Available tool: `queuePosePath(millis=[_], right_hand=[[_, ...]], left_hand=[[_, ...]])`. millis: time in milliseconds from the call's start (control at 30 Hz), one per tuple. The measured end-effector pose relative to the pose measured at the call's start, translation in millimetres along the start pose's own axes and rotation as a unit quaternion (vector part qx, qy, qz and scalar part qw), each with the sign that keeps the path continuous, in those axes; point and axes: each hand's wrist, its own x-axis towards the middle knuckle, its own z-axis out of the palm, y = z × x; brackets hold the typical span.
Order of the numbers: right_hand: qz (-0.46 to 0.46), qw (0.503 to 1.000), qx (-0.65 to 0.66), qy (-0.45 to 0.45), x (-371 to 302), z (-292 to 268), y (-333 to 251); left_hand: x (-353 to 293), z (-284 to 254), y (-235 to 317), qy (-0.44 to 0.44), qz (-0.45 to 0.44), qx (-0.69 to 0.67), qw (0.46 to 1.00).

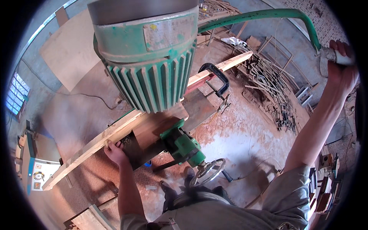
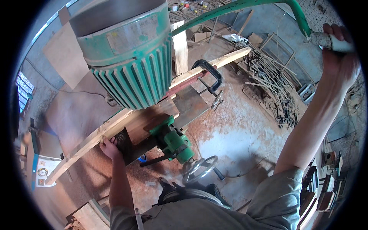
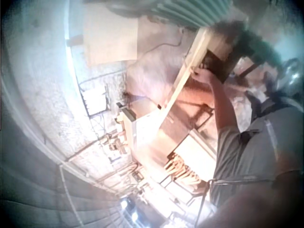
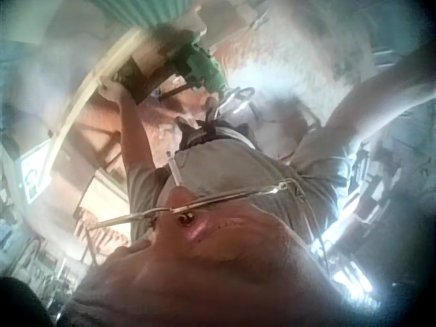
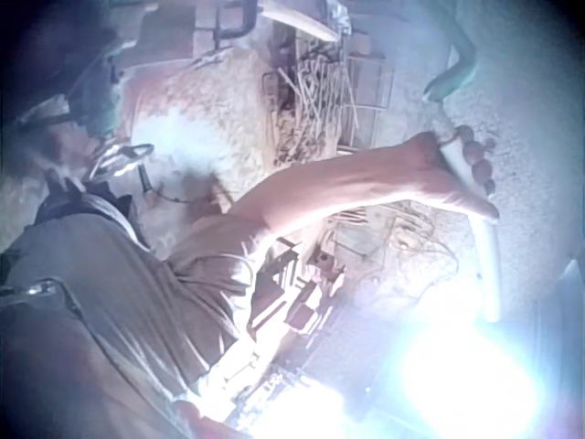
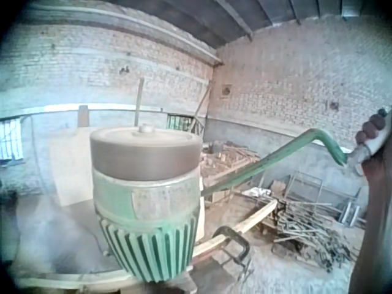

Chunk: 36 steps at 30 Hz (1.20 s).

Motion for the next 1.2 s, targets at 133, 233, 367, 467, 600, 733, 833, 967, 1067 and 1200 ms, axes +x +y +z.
queuePosePath(millis=[133, 233, 367, 467, 600, 733, 833, 967, 1067, 1200], right_hand=[[-0.011, 0.999, 0.023, 0.037, -30, 8, 7], [0.033, 0.995, 0.094, 0.03, -41, -10, -2], [-0.01, 0.996, 0.047, 0.07, -63, -17, 1], [-0.007, 0.993, 0.068, 0.093, -79, -19, 1], [-0.003, 0.995, 0.093, 0.043, -96, -49, 2], [0.014, 0.991, 0.126, 0.053, -121, -80, 6], [0.004, 0.987, 0.142, 0.074, -149, -81, 9], [0.012, 0.984, 0.159, 0.079, -180, -84, 14], [0.024, 0.985, 0.156, 0.076, -205, -93, 22], [0.036, 0.986, 0.151, 0.065, -235, -102, 24]], left_hand=[[2, -3, -2, -0.009, -0.003, 0.0, 1.0], [2, -2, -3, 0.011, -0.003, -0.014, 1.0], [5, -4, -6, 0.003, 0.006, -0.01, 1.0], [2, -3, -4, 0.0, 0.013, -0.01, 1.0], [5, -4, -9, -0.001, 0.016, -0.029, 0.999], [4, -4, -7, 0.002, 0.02, -0.016, 1.0], [1, 1, -3, 0.009, 0.013, -0.014, 1.0], [2, 0, -6, 0.006, 0.02, -0.013, 1.0], [2, -6, -5, 0.004, 0.015, -0.01, 1.0], [2, -1, -5, 0.006, 0.012, -0.008, 1.0]])
